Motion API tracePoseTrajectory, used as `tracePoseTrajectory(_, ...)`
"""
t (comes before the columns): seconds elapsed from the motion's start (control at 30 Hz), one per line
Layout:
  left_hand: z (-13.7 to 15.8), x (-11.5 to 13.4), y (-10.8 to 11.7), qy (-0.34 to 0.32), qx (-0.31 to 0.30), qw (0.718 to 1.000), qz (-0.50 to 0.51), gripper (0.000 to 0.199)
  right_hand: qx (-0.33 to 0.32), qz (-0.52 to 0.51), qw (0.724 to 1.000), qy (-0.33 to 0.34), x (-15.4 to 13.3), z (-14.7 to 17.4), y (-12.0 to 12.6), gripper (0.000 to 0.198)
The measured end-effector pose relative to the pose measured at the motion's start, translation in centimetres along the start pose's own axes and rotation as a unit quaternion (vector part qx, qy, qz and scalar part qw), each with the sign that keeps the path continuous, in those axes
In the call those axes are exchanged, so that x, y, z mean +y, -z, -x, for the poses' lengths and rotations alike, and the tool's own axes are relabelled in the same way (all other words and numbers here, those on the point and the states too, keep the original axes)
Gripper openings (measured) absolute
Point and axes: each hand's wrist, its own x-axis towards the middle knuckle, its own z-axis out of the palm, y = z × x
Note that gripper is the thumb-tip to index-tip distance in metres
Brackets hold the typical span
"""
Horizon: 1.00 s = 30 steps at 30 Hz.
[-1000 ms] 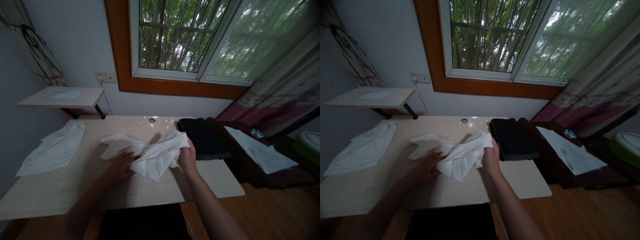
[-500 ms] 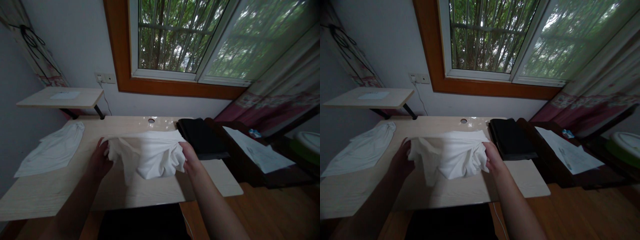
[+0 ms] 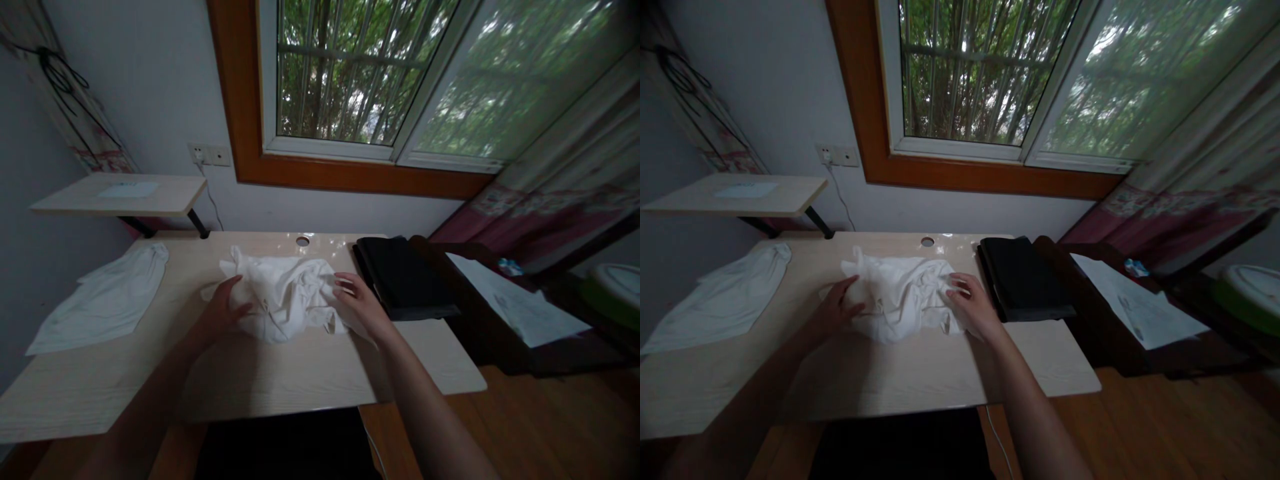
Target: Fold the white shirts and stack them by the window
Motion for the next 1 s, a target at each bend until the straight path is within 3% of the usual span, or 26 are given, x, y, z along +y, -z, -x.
tracePoseTrajectory(0.1,1.2,-0.9,-0.5,-0.043,-0.036,0.982,-0.179,0.075,-0.052,0.17,0.983,0.043,1.9,0.9,-0.3,0.056)
tracePoseTrajectory(0.27,2.2,0.6,-1.2,-0.075,-0.106,0.948,-0.29,0.057,-0.103,0.357,0.927,0.054,2.4,1.8,-1.7,0.071)
tracePoseTrajectory(0.37,2.2,1.7,-1.3,-0.079,-0.154,0.946,-0.273,0.045,-0.128,0.385,0.914,0.018,1.5,1.7,-2.6,0.048)
tracePoseTrajectory(0.47,2.2,2.9,-0.7,-0.059,-0.214,0.953,-0.206,0.033,-0.192,0.328,0.925,-0.003,0.4,1.4,-2.5,0.015)
tracePoseTrajectory(0.57,2.5,4.5,0.8,-0.034,-0.277,0.952,-0.125,0.021,-0.246,0.17,0.954,-0.012,-0.8,1.3,-1.0,0.014)
tracePoseTrajectory(0.67,2.7,6.2,3.2,-0.005,-0.316,0.949,-0.004,0.013,-0.238,0.035,0.969,-0.056,-2.2,1.2,1.2,0.017)
tracePoseTrajectory(0.73,2.5,7.4,4.7,0.0,-0.269,0.958,0.097,0.008,-0.186,-0.023,0.979,-0.081,-3.2,0.8,2.5,0.017)
tracePoseTrajectory(0.83,1.0,9.2,6.1,0.023,-0.056,0.969,0.239,0.018,-0.002,-0.103,0.992,-0.068,-4.4,-0.5,3.5,0.022)
tracePoseTrajectory(0.93,-1.6,10.4,6.3,0.009,0.144,0.932,0.332,0.029,0.157,-0.141,0.977,0.027,-5.4,-2.5,3.0,0.034)
tracePoseTrajectory(1.0,-3.4,10.3,6.0,-0.04,0.191,0.915,0.353,0.048,0.163,-0.136,0.973,0.087,-5.8,-3.7,2.3,0.042)
